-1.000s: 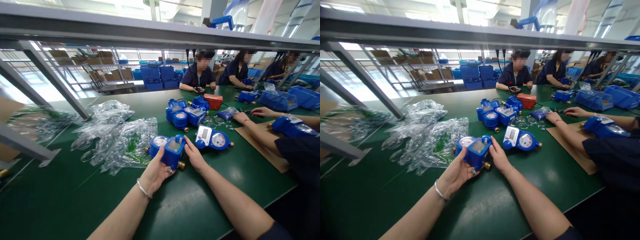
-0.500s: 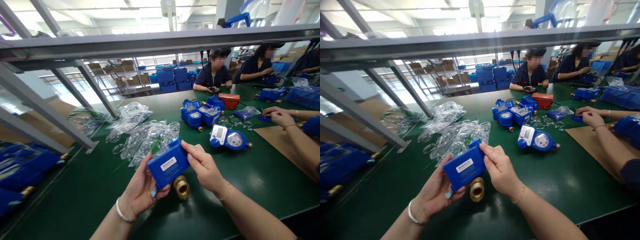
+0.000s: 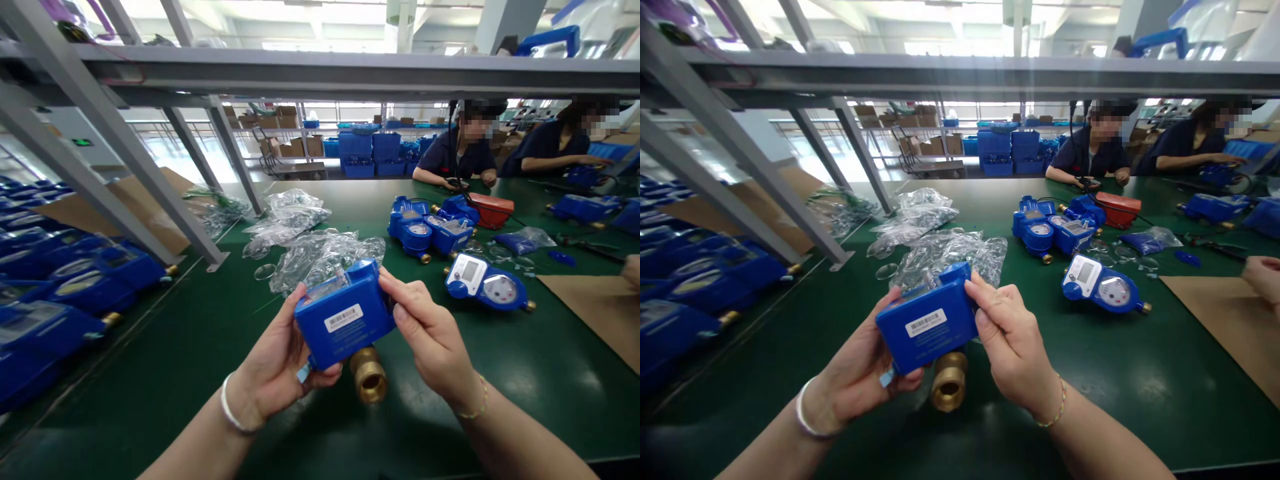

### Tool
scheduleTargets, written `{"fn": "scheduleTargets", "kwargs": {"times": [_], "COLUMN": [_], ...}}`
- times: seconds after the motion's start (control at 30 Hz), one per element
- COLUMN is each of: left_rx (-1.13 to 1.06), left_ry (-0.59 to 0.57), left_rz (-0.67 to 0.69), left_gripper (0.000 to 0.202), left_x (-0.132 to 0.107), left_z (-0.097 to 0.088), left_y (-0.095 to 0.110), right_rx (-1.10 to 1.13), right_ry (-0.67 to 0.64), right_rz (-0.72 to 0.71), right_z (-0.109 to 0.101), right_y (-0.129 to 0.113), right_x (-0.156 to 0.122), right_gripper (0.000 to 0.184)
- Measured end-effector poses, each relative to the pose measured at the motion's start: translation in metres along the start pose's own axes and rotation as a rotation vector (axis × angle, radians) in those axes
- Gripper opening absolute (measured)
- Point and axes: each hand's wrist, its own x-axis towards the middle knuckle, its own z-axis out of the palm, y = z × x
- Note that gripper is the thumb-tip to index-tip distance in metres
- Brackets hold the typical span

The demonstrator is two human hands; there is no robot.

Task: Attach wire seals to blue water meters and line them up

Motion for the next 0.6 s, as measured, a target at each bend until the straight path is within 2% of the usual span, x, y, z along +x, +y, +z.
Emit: {"fn": "scheduleTargets", "kwargs": {"times": [0.2, 0.33, 0.4, 0.47, 0.53, 0.6], "left_rx": [-0.046, -0.039, -0.018, 0.017, 0.063, 0.113], "left_ry": [-0.019, 0.025, 0.101, 0.226, 0.386, 0.550], "left_rz": [0.073, 0.107, 0.173, 0.311, 0.470, 0.566], "left_gripper": [0.050, 0.047, 0.049, 0.052, 0.055, 0.056], "left_x": [-0.020, -0.029, -0.031, -0.034, -0.041, -0.053], "left_z": [-0.016, -0.027, -0.033, -0.043, -0.062, -0.091], "left_y": [0.009, 0.011, 0.008, 0.004, 0.000, 0.003], "right_rx": [0.022, 0.024, 0.005, -0.030, -0.077, -0.150], "right_ry": [-0.030, -0.057, -0.092, -0.165, -0.279, -0.407], "right_rz": [-0.007, -0.012, -0.033, -0.062, -0.074, -0.057], "right_z": [0.022, 0.035, 0.045, 0.056, 0.067, 0.072], "right_y": [-0.006, -0.006, -0.002, 0.007, 0.022, 0.039], "right_x": [0.005, 0.011, 0.014, 0.013, 0.006, -0.006], "right_gripper": [0.036, 0.035, 0.036, 0.038, 0.041, 0.044]}}
